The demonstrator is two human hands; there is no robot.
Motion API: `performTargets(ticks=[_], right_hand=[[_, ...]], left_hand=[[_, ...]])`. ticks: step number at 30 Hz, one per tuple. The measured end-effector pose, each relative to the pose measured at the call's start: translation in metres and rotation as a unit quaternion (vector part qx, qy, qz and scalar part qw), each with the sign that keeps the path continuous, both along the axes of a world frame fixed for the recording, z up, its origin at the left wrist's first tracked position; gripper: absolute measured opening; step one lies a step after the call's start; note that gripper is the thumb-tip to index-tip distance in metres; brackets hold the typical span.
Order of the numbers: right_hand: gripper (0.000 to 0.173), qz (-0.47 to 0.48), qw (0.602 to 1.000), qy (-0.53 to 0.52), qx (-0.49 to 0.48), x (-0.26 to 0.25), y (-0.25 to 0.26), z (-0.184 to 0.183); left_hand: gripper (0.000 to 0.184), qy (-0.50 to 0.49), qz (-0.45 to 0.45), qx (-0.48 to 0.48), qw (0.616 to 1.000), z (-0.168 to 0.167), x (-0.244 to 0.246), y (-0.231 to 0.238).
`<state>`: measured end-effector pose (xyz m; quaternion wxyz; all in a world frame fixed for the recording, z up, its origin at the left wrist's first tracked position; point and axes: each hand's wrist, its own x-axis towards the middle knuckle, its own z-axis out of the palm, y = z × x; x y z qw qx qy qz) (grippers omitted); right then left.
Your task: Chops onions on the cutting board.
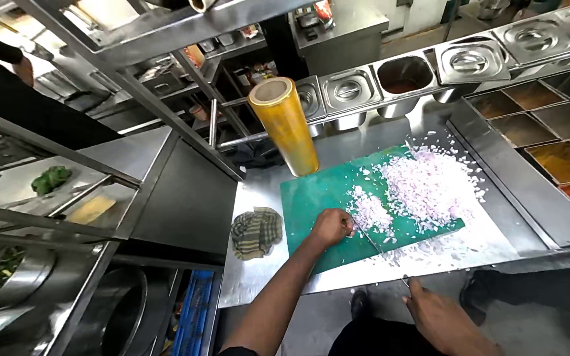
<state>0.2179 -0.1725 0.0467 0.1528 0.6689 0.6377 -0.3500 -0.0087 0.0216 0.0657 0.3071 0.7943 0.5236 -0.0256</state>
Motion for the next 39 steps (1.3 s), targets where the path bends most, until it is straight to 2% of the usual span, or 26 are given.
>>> performTargets(ticks=[4, 8, 12, 16, 18, 21, 25, 29, 33, 37, 39], right_hand=[[0.047, -0.002, 1.0, 0.009, 0.016, -0.001, 0.0, 0.035], [0.047, -0.003, 1.0, 0.021, 0.004, -0.008, 0.011, 0.001], [0.045, 0.005, 0.999, 0.038, 0.01, -0.004, 0.006, 0.033], [0.049, -0.003, 0.998, 0.069, -0.011, -0.006, 0.005, -0.002], [0.047, 0.001, 0.998, 0.071, 0.001, -0.005, 0.008, 0.006], [0.047, 0.004, 0.997, 0.074, 0.024, 0.0, -0.006, 0.028], [0.047, -0.001, 0.997, 0.071, -0.016, -0.005, 0.002, 0.004], [0.045, 0.014, 0.997, 0.076, 0.005, -0.001, -0.002, 0.029], [0.046, 0.001, 0.997, 0.08, -0.013, -0.006, 0.002, 0.001], [0.045, 0.011, 0.996, 0.088, 0.016, -0.003, -0.004, 0.023], [0.046, 0.013, 0.996, 0.084, 0.014, -0.002, -0.007, 0.017]], left_hand=[[0.016, 0.014, -0.006, -0.004, 1.0, 0.0, 0.0, 0.002], [0.019, 0.026, 0.0, -0.011, 1.0, -0.002, 0.002, 0.006], [0.017, 0.022, 0.0, 0.015, 1.0, -0.004, -0.002, 0.0], [0.018, 0.037, 0.002, 0.012, 0.999, -0.003, -0.001, -0.001], [0.017, 0.039, 0.002, 0.024, 0.999, -0.003, -0.001, -0.003], [0.018, 0.019, 0.006, 0.051, 0.998, -0.008, -0.006, -0.008], [0.016, -0.013, 0.002, 0.094, 0.996, -0.015, -0.009, -0.01], [0.013, -0.055, -0.001, 0.134, 0.99, -0.025, -0.016, -0.015], [0.011, -0.086, -0.011, 0.167, 0.982, -0.033, -0.018, -0.016], [0.009, -0.116, -0.02, 0.187, 0.975, -0.039, -0.023, -0.017], [0.008, -0.128, -0.025, 0.195, 0.972, -0.042, -0.024, -0.017]])
